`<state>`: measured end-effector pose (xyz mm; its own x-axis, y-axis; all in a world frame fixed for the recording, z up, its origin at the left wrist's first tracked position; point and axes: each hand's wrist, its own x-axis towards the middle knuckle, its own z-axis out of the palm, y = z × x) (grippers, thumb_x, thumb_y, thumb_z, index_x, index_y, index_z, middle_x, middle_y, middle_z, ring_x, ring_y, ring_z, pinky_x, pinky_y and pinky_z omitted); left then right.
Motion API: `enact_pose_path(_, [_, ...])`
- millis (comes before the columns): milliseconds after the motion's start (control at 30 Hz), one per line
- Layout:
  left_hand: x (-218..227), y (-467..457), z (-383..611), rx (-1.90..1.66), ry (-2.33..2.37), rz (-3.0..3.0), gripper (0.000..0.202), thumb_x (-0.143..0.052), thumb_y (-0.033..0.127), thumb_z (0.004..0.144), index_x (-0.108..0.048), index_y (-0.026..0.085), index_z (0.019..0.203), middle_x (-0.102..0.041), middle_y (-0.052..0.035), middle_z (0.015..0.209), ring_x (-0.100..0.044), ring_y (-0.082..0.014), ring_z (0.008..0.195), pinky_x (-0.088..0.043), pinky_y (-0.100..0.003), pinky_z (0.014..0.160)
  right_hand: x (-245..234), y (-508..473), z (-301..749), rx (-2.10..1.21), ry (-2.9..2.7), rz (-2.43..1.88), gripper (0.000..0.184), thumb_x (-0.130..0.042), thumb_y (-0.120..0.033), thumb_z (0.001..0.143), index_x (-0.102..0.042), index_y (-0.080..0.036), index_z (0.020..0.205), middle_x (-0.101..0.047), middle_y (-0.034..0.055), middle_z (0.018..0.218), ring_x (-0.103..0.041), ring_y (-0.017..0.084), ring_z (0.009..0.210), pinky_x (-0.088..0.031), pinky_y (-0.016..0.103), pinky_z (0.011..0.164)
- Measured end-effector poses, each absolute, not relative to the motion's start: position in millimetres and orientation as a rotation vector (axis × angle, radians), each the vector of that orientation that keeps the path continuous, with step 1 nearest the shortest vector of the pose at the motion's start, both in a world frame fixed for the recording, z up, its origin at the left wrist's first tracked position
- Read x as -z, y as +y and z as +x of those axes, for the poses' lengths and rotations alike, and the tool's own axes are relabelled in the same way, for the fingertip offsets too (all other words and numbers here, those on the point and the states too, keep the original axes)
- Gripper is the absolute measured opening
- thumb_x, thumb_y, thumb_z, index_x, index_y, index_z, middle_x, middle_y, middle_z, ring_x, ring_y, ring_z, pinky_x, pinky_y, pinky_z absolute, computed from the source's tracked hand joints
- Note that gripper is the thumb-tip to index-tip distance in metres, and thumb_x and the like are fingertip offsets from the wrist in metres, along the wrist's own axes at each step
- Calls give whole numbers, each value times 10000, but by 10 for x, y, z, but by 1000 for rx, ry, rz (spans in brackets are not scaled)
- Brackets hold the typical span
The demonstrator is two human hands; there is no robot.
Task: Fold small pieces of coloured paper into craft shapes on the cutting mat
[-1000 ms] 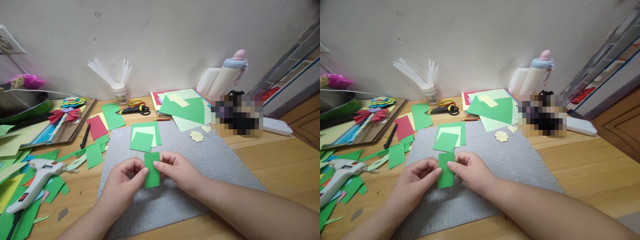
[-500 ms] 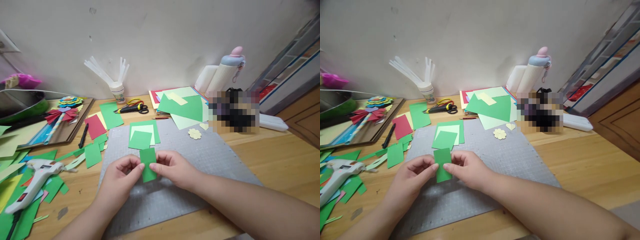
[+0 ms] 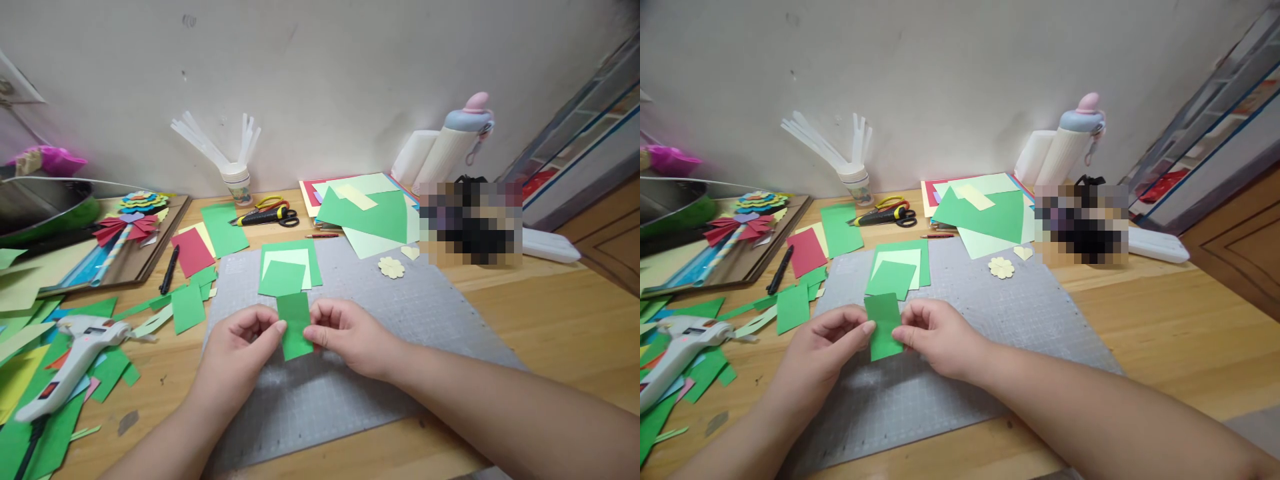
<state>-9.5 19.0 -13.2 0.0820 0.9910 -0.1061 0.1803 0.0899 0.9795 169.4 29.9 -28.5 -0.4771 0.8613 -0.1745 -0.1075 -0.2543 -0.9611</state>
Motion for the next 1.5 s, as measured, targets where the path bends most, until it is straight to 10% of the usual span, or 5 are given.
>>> enact_pose_path(333, [116,195,-108,-974,1343,1275,172,-676,301,712,-597,165,644,-522,41,593,-454,-99,577,-354,-188,533,258,297,1746,-1571,-1818,-1146,298,-451,-349,894,-476,-175,653,-466,-29,608,-429,116,592,-337,259,576])
enact_pose_path(1500, [90,201,-71,-797,1106,1127,199,-653,355,746,-567,177,725,-545,21,651,-506,-135,646,-397,-239,620,250,278,1705,-1831,-1369,-877,320,-612,-465,786,-513,-173,702,-506,-26,644,-461,96,578,-382,239,563])
